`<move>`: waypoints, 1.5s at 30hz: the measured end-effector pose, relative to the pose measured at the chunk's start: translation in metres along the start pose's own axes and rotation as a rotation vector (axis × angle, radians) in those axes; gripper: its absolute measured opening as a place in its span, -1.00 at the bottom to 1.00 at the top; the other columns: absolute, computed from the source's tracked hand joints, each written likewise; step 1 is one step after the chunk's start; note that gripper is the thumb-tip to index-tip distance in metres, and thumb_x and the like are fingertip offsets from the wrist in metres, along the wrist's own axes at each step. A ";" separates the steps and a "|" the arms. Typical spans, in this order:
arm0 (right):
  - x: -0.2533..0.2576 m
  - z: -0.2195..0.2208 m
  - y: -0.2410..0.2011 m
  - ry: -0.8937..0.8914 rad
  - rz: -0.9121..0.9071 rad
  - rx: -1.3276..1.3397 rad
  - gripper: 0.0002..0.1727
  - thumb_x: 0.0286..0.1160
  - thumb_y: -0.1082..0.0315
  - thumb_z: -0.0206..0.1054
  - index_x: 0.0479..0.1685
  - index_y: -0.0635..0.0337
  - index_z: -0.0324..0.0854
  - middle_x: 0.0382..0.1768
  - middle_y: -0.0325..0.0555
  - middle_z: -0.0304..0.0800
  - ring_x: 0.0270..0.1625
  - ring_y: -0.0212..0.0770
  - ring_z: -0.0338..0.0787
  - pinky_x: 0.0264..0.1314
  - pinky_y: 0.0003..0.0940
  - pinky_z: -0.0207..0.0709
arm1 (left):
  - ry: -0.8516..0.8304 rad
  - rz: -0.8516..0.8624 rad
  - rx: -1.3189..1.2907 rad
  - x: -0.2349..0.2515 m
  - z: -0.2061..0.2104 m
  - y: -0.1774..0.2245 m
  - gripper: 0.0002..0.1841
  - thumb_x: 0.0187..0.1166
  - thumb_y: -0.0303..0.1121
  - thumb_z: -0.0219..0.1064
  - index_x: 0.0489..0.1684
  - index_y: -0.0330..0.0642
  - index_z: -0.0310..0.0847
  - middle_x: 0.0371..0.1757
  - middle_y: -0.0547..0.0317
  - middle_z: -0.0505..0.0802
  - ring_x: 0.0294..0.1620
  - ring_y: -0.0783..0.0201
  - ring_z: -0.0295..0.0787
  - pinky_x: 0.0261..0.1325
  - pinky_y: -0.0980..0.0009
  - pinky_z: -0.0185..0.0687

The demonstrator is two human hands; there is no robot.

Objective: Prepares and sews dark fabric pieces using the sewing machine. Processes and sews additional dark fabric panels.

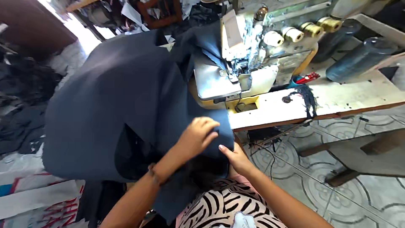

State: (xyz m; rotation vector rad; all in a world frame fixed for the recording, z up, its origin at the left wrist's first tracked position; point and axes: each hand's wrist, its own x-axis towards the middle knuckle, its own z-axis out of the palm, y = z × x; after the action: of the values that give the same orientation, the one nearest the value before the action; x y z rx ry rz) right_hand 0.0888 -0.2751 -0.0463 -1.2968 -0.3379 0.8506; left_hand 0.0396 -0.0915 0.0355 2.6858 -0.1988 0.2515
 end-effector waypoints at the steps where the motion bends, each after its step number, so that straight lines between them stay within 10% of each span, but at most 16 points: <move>1: -0.011 -0.001 0.006 -0.006 0.021 -0.014 -0.64 0.66 0.41 0.16 0.32 0.44 0.48 0.05 -0.09 0.80 0.10 -0.47 0.80 0.28 -0.46 0.68 | 0.043 0.020 -0.001 0.016 0.005 -0.013 -0.65 0.71 -0.26 0.26 0.31 -0.22 0.72 0.30 -0.09 0.80 0.41 -0.08 0.67 0.47 -0.04 0.57; 5: -0.035 -0.016 0.026 -0.079 0.024 0.058 -0.70 0.60 0.41 0.27 0.22 0.37 0.54 -0.01 -0.25 0.84 0.08 -0.54 0.80 0.29 -0.49 0.68 | -0.008 -0.019 0.013 0.047 0.033 -0.030 -0.52 0.53 -0.02 0.47 0.28 -0.15 0.73 0.11 -0.09 0.83 0.21 -0.16 0.72 0.30 -0.26 0.51; 8: -0.022 -0.032 0.017 -0.126 -0.052 0.084 -0.50 0.57 0.21 0.27 0.37 0.38 0.47 0.11 -0.22 0.81 0.18 -0.48 0.78 0.35 -0.42 0.66 | -0.011 0.005 0.018 0.049 0.037 -0.030 -0.70 0.55 -0.10 0.46 -0.15 -0.19 0.78 -0.27 0.01 0.79 -0.11 -0.06 0.73 0.09 -0.17 0.53; 13: 0.016 -0.028 -0.004 -0.085 -0.114 -0.039 -0.66 0.79 0.37 0.02 0.28 0.36 0.59 -0.01 -0.16 0.83 0.04 -0.48 0.79 0.23 -0.43 0.68 | 0.043 0.219 -0.177 0.045 0.040 -0.031 -0.82 0.58 -0.34 0.37 -0.35 -0.28 0.71 -0.26 -0.01 0.78 -0.15 0.07 0.74 -0.02 0.08 0.59; 19: 0.013 -0.025 -0.007 -0.157 -0.163 -0.035 -0.72 0.79 0.40 0.04 0.14 0.32 0.65 -0.12 -0.27 0.84 -0.04 -0.58 0.79 0.15 -0.55 0.69 | -0.016 -0.043 -0.489 0.034 0.009 -0.017 -0.66 0.34 -0.56 0.58 0.04 -0.30 0.61 -0.40 0.24 0.84 -0.44 0.51 0.74 -0.28 0.60 0.70; 35: 0.028 -0.010 -0.025 -0.190 -0.257 -0.134 -0.83 0.70 0.37 0.19 -0.15 0.22 0.68 -0.33 -0.39 0.74 -0.20 -0.67 0.69 -0.02 -0.62 0.59 | 0.101 0.161 -0.298 0.024 0.009 -0.005 -0.83 0.50 -0.50 0.45 -0.09 -0.41 0.66 -0.29 0.09 0.84 -0.27 0.43 0.79 -0.06 0.53 0.75; 40: 0.003 -0.027 -0.032 -0.125 -0.540 -0.432 -0.71 0.71 0.37 0.12 -0.07 0.36 0.74 -0.21 -0.17 0.83 -0.08 -0.64 0.73 0.12 -0.64 0.58 | -0.243 0.221 -0.024 0.025 -0.012 -0.022 -0.47 0.37 0.16 0.49 -0.28 -0.25 0.78 -0.44 0.10 0.80 -0.36 0.15 0.79 -0.28 0.08 0.72; 45: -0.038 -0.087 -0.064 0.178 -0.648 -0.295 -0.73 0.74 0.24 0.14 0.01 -0.36 0.77 -0.04 -0.81 0.81 0.08 -0.76 0.71 0.23 -0.64 0.62 | -0.284 0.153 0.286 0.010 -0.070 -0.043 -0.80 0.39 -0.18 0.56 -0.43 -0.10 0.77 -0.46 0.14 0.82 -0.35 0.05 0.80 -0.22 -0.09 0.65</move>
State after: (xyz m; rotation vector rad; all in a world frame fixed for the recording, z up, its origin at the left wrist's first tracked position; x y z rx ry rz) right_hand 0.1440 -0.3652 -0.0013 -1.4007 -0.7121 0.1376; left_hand 0.0472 -0.0235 0.0826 2.9869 -0.4889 -0.0649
